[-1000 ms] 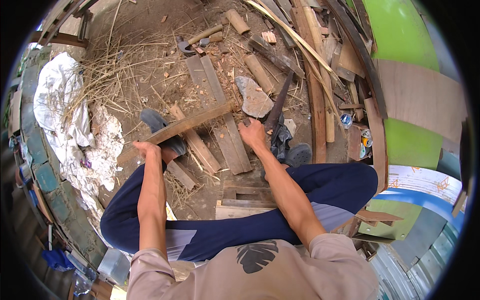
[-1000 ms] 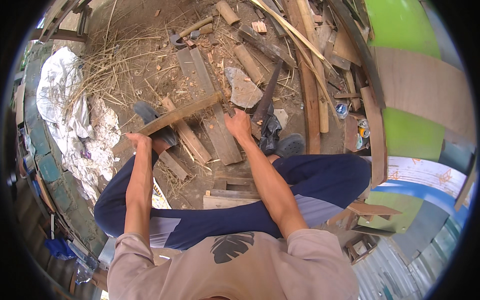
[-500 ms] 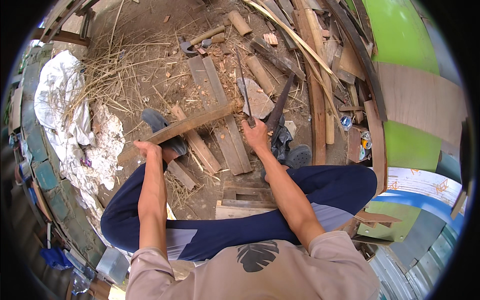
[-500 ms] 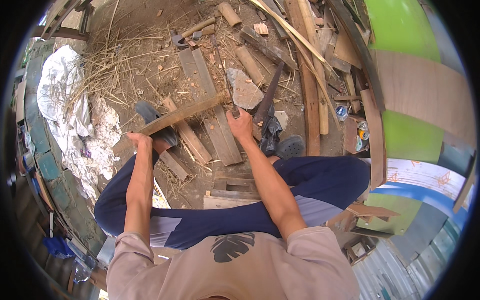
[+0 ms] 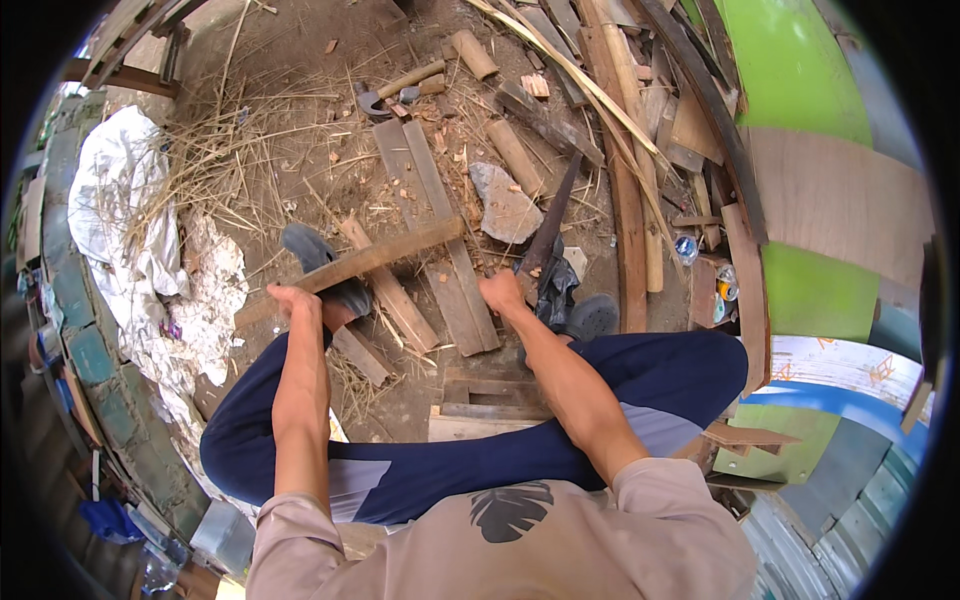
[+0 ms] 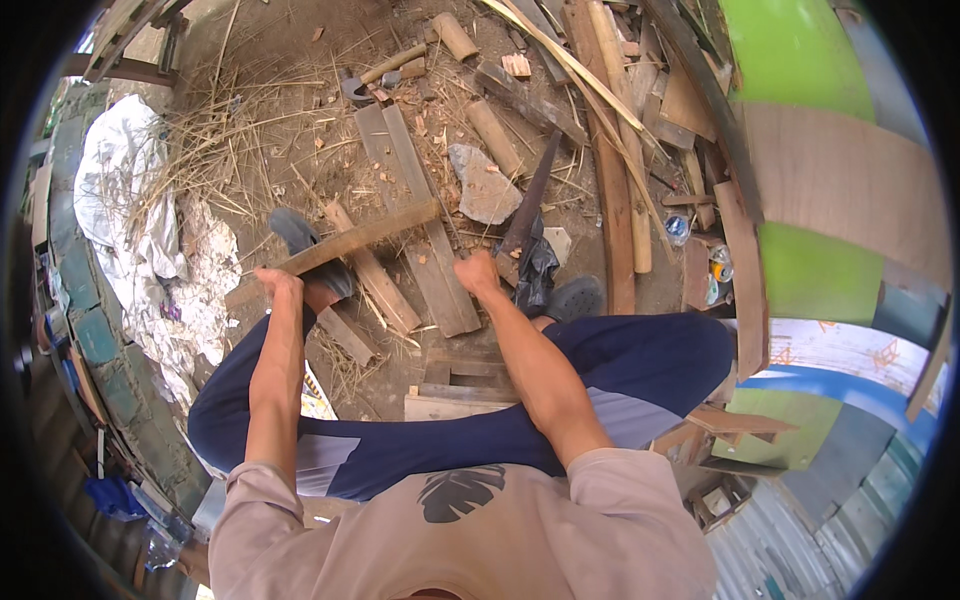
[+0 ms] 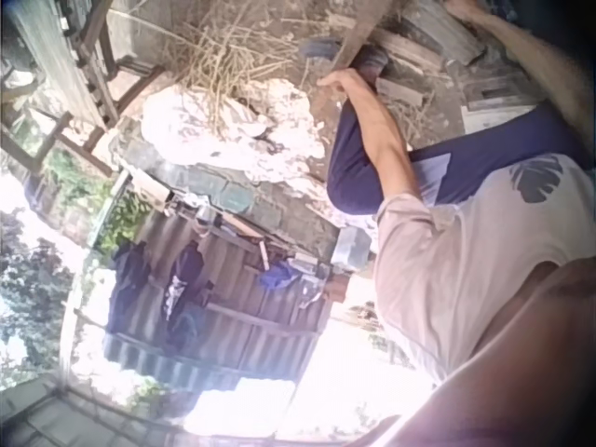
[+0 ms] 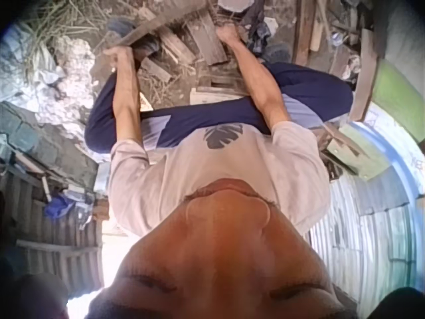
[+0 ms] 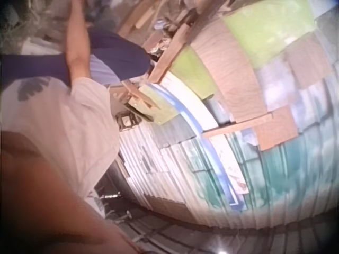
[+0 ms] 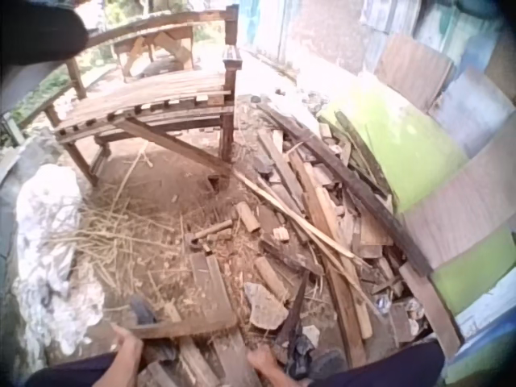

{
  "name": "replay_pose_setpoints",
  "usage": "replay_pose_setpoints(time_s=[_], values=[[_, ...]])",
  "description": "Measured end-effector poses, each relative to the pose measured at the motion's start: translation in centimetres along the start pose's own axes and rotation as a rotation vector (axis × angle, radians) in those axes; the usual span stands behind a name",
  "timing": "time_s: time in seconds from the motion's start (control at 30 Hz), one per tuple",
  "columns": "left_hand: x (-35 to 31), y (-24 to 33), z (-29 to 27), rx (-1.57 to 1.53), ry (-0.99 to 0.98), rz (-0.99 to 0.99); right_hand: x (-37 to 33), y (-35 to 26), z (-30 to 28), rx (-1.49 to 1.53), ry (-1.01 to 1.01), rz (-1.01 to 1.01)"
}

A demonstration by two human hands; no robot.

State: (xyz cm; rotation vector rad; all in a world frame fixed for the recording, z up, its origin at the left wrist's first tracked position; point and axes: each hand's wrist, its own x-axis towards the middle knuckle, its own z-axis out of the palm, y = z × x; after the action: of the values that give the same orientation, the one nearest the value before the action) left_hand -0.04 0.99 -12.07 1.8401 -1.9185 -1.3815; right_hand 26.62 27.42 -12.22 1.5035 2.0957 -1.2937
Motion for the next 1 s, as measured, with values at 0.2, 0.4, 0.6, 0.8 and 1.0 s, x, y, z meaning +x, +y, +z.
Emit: replay_pose_setpoints(time_s=[0.2,0.4,0.6,0.8,1.0], values=[[2.4,-0.2,0.2,-0.03,0.04,-0.055,-1.4,-3.5,-1.3,0.298,0.174,-0.283],[1.8,-0.1,0.3,-0.008,-0.004,0.002,-1.0,-0.4,-0.3,0.007,-0.178,0.239],[2.0,-0.3,0.0,-0.011,0.022,-0.018,-3.0,-2.6,-0.7,0.284,0.124,-0.298],[1.4,0.5,0.5,0.04,0.003,-0.052,-2.0,-0.7,-0.4,0.074,0.031,-0.008],[0.5,0.5,0.4,0.089,0.078,-0.049,-3.0,-0.6,1.0,0.23,0.088,-0.139]])
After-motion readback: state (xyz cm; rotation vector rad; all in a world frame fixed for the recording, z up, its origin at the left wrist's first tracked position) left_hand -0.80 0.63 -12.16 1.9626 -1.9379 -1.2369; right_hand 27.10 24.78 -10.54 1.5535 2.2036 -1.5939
